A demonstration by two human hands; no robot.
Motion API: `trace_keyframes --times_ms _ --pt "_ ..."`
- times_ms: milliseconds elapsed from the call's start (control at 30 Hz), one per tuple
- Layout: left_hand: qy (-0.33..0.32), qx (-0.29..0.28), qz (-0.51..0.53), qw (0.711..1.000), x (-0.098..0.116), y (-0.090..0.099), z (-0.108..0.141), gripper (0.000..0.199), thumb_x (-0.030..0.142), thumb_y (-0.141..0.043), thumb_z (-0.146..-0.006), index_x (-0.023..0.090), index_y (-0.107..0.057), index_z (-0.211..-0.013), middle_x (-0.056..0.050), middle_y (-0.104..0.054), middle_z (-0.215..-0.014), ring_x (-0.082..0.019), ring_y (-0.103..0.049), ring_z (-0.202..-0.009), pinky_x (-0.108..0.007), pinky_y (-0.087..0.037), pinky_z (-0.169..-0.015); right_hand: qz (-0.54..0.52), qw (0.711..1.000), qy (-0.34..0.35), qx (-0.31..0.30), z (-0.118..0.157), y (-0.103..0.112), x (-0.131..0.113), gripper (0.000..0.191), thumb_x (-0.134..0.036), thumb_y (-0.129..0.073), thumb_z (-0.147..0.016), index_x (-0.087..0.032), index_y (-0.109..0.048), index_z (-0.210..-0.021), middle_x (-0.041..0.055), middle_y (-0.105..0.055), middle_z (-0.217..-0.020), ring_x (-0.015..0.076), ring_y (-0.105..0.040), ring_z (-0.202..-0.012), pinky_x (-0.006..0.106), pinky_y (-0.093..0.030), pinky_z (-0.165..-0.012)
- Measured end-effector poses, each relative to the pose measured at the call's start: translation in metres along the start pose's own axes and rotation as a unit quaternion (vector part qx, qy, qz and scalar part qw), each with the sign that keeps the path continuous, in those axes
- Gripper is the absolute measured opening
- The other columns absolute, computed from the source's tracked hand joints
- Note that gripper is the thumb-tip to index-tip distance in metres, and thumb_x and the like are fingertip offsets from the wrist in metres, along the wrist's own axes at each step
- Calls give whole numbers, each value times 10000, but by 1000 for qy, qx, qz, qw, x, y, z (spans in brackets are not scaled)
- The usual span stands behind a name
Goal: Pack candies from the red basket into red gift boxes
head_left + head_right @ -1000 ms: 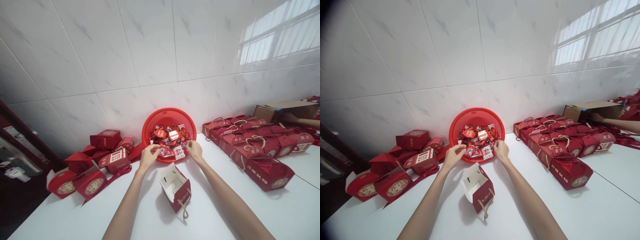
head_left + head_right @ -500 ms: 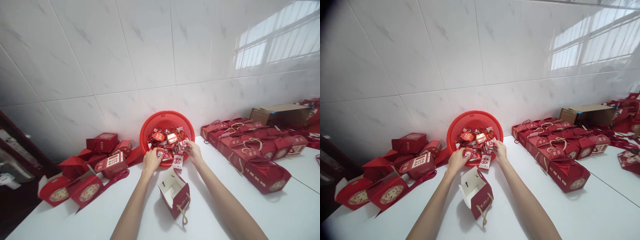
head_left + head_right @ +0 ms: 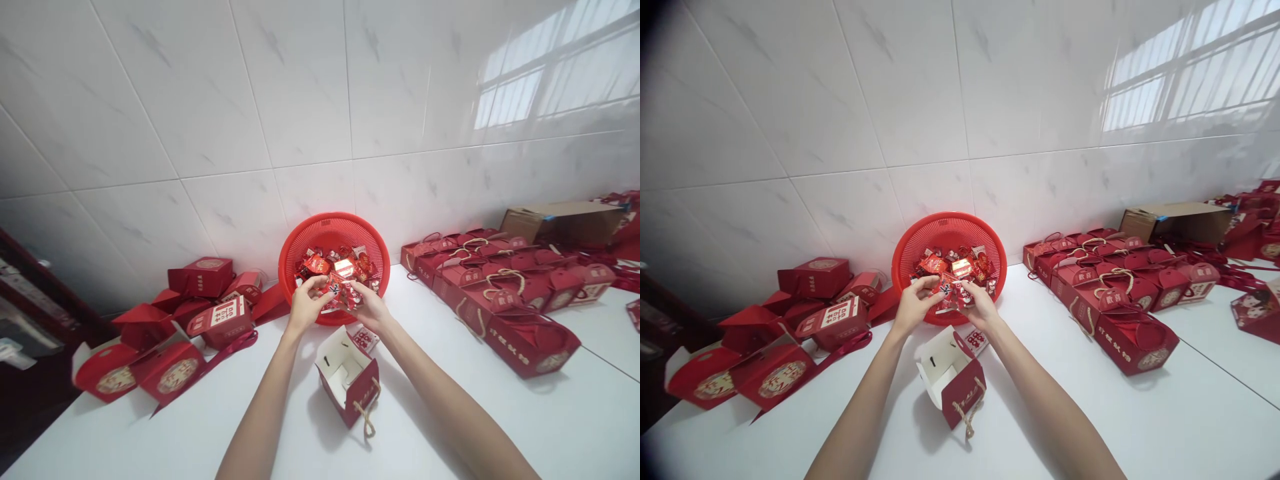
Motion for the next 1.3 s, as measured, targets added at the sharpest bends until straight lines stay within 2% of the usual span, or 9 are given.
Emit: trace_keyframes --times_ms 133,233,400,567,667,900,1000,1133,1300 --pt "10 -75 39 996 1 -26 8 536 419 -774 -698 160 -642 -1149 -76 -727 -988 -195 -703 -849 -334 -579 -803 6 999 -2 33 2 9 -7 155 -283 -788 -710 -192 -703 -802 19 -727 -765 179 -669 -685 286 -558 -613" --pt "10 -203 18 979 3 -53 18 490 451 -720 -767 162 -644 -1155 -77 -733 -964 -204 -705 -867 -329 -559 -817 13 997 9 81 2 34 -27 134 -315 -735 -765 -199 -682 -809 34 -734 -766 204 -686 -732 324 -577 -659" --pt "-21 -447 -190 874 -5 -105 34 263 344 -727 -755 200 -729 -975 -28 -759 -861 -216 -701 -835 -259 -495 -727 36 986 28 160 14 84 -50 146 -342 -660 -803 -210 -624 -752 35 -707 -689 203 -672 -667 338 -564 -629" --pt "-56 -498 -381 777 -21 -138 31 281 407 -812 -659 195 -698 -804 -15 -698 -728 -212 -643 -702 -253 -401 -577 82 970 86 214 41 117 -36 282 -448 -723 -706 -217 -565 -673 -19 -596 -589 160 -549 -541 270 -442 -491" --pt "-46 -500 -394 770 -31 -147 34 326 372 -840 -597 200 -685 -827 -9 -660 -732 -212 -620 -696 -258 -376 -547 115 958 134 224 54 126 -27 389 -473 -785 -614 -218 -492 -596 -60 -497 -550 125 -463 -535 246 -386 -503" --pt "-4 -511 -255 821 -32 -140 42 260 295 -787 -618 188 -605 -770 60 -539 -639 -138 -526 -603 -230 -360 -535 154 955 145 210 53 131 -23 415 -516 -761 -611 -220 -471 -590 -63 -472 -573 122 -428 -550 255 -365 -527" --pt "-52 -432 -211 875 -6 -115 25 172 312 -695 -720 183 -584 -691 46 -549 -645 -136 -526 -624 -232 -382 -575 159 954 142 209 52 133 -25 422 -531 -758 -611 -221 -473 -585 -58 -475 -567 125 -425 -541 256 -357 -507" --pt "-70 -283 -217 931 21 -65 -8 143 274 -620 -750 180 -692 -830 8 -677 -759 -181 -619 -713 -260 -477 -664 169 955 133 204 52 132 -24 450 -540 -763 -610 -226 -444 -561 -55 -440 -543 126 -400 -533 254 -341 -486" --pt "-80 -152 -340 925 30 -16 -46 299 189 -616 -729 198 -755 -993 -37 -771 -962 -237 -699 -859 -313 -537 -823 176 955 131 200 52 131 -24 454 -545 -766 -604 -221 -451 -556 -51 -438 -553 122 -392 -548 248 -335 -488"
Point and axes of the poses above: each hand's wrist, its own z-axis away from the middle knuckle, its own y-axis out of the back of the hand, x = y × z, the point moved 9 cm from there along -z, towards the middle knuckle
